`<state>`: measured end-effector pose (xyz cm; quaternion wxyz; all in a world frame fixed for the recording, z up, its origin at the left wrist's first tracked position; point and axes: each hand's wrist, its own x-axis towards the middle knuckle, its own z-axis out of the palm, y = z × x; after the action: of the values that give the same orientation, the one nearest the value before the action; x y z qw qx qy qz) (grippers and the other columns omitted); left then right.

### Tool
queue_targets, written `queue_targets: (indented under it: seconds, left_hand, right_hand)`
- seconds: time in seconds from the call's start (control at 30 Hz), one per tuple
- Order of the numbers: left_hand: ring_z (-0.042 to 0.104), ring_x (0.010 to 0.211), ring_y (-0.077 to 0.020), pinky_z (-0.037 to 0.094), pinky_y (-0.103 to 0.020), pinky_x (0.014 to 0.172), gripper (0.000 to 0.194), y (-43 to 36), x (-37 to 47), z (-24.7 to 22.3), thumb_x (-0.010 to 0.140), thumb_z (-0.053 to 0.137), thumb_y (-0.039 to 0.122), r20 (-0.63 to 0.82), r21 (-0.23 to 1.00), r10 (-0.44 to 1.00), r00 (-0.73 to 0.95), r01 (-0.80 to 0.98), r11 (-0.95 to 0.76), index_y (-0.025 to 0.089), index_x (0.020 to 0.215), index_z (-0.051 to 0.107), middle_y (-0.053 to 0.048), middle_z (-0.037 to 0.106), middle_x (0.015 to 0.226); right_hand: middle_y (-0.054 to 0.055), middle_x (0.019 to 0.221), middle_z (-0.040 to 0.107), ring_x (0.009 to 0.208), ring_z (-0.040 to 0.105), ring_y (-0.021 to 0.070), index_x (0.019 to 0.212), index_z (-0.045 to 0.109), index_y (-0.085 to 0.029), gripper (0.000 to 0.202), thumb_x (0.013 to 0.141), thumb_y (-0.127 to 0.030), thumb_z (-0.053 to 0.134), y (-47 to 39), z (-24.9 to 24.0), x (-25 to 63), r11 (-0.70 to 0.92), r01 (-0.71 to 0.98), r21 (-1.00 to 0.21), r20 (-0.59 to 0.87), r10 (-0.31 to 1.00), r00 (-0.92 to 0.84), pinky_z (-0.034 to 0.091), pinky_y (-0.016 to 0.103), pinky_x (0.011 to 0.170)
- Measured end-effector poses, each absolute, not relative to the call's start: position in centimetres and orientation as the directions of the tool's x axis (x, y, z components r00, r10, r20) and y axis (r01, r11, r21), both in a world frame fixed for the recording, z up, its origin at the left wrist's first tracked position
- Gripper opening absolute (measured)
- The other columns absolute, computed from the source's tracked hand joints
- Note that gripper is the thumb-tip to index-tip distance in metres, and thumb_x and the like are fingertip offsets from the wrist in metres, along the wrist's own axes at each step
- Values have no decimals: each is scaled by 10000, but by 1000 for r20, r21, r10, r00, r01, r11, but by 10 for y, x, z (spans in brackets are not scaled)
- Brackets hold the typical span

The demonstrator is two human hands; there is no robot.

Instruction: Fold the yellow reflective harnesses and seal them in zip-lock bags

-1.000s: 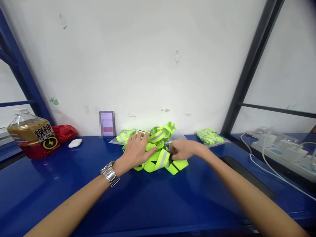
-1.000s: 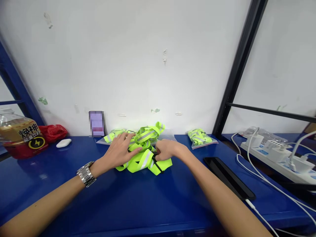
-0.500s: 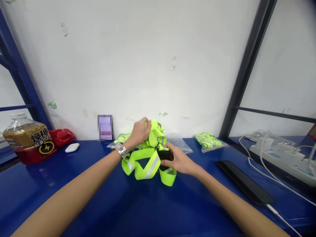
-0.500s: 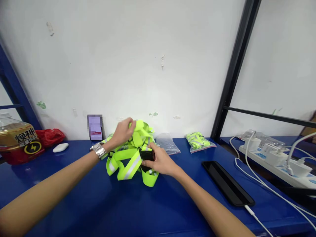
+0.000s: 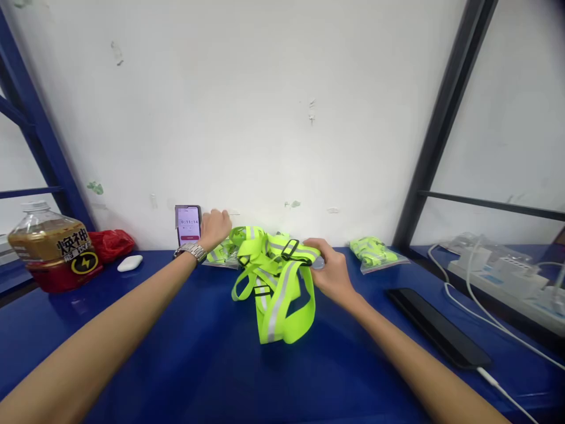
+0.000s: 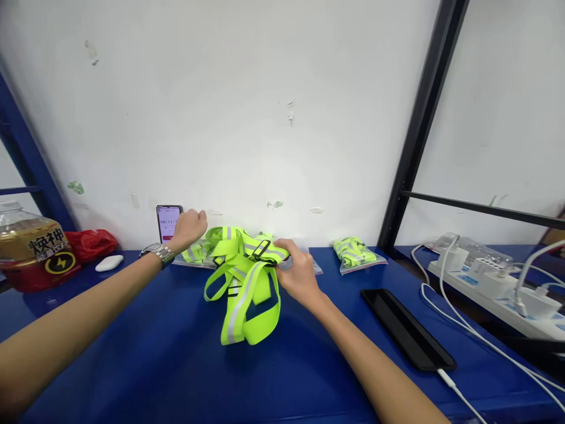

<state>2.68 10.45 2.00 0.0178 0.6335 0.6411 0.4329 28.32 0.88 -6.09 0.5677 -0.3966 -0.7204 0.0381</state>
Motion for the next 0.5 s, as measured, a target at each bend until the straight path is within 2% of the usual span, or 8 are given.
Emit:
queue_targets:
  seconds: [0.07, 0.13, 0.17, 0.23, 0.27, 0.33, 0.4, 0.5]
  left_hand:
    - [595, 958, -299, 432, -414, 831, 317, 84, 38, 19, 953, 360, 363, 601, 497, 793, -98, 823, -275, 124, 895, 559, -170, 627, 932]
    - [605, 839, -240, 451, -367, 784, 354, 54, 55, 14, 946, 347, 467, 638, 428, 769, 41, 811, -398, 176, 897, 543, -96, 632, 865]
    - [599, 765, -224, 462, -358, 718, 374, 37, 64, 9, 945, 328, 494, 642, 378, 746, 180, 772, -511, 182, 926, 534, -82, 623, 833]
    - [599, 748, -223, 478, -344, 632, 403, 5, 79, -9, 896, 420, 539, 598, 326, 705, 382, 687, -649, 190, 1083, 493, -95, 619, 906]
    - [609, 836, -248, 496, -354, 658, 495, -7, 85, -20, 851, 509, 527, 583, 299, 682, 441, 665, -685, 188, 1205, 436, -129, 604, 1029]
    - [590, 987, -292, 513, -386, 740, 676, -19, 88, -44, 814, 576, 394, 594, 257, 641, 486, 640, -724, 162, 1368, 265, -195, 509, 1235]
    - [601, 973, -260, 516, -367, 755, 685, -17, 81, -64, 816, 470, 167, 556, 269, 654, 512, 634, -725, 177, 1423, 153, -171, 533, 1200]
    - [615, 891, -229, 511, -355, 757, 735, 1, 54, -77, 780, 408, 59, 499, 139, 644, 580, 680, -720, 235, 1447, 154, -126, 560, 1144]
  right_hand:
    - [24, 896, 686, 656, 607, 170, 1131, 463, -227, 444, 716, -174, 610, 9, -64, 277, 642, 620, -451, 788, 613, -62, 448, 278, 636]
    - [29, 875, 680, 640, 599, 179, 1187, 393, -222, 485, 743, -193, 585, 9, -62, 269, 604, 695, -389, 806, 589, -62, 441, 282, 615]
    - [38, 890, 677, 663, 606, 190, 1205, 372, -221, 488, 758, -193, 567, 9, -59, 266, 595, 724, -349, 817, 572, -76, 443, 287, 620]
    - [65, 953, 671, 732, 620, 211, 1223, 358, -218, 477, 779, -170, 528, 10, -54, 260, 603, 757, -250, 847, 515, -131, 451, 305, 649]
    - [76, 980, 666, 773, 623, 221, 1226, 361, -216, 472, 783, -154, 512, 10, -52, 259, 616, 762, -199, 861, 482, -164, 457, 317, 673]
    - [89, 995, 659, 850, 614, 241, 1211, 392, -207, 458, 774, -132, 508, 11, -47, 259, 640, 760, -115, 876, 426, -226, 463, 345, 732]
    - [83, 952, 659, 903, 593, 260, 1161, 447, -202, 440, 738, -129, 547, 11, -44, 263, 640, 762, -95, 882, 408, -233, 457, 370, 782]
    - [51, 820, 639, 853, 567, 252, 966, 559, -216, 298, 684, -150, 626, 10, -40, 276, 630, 756, -176, 858, 475, -196, 447, 362, 753]
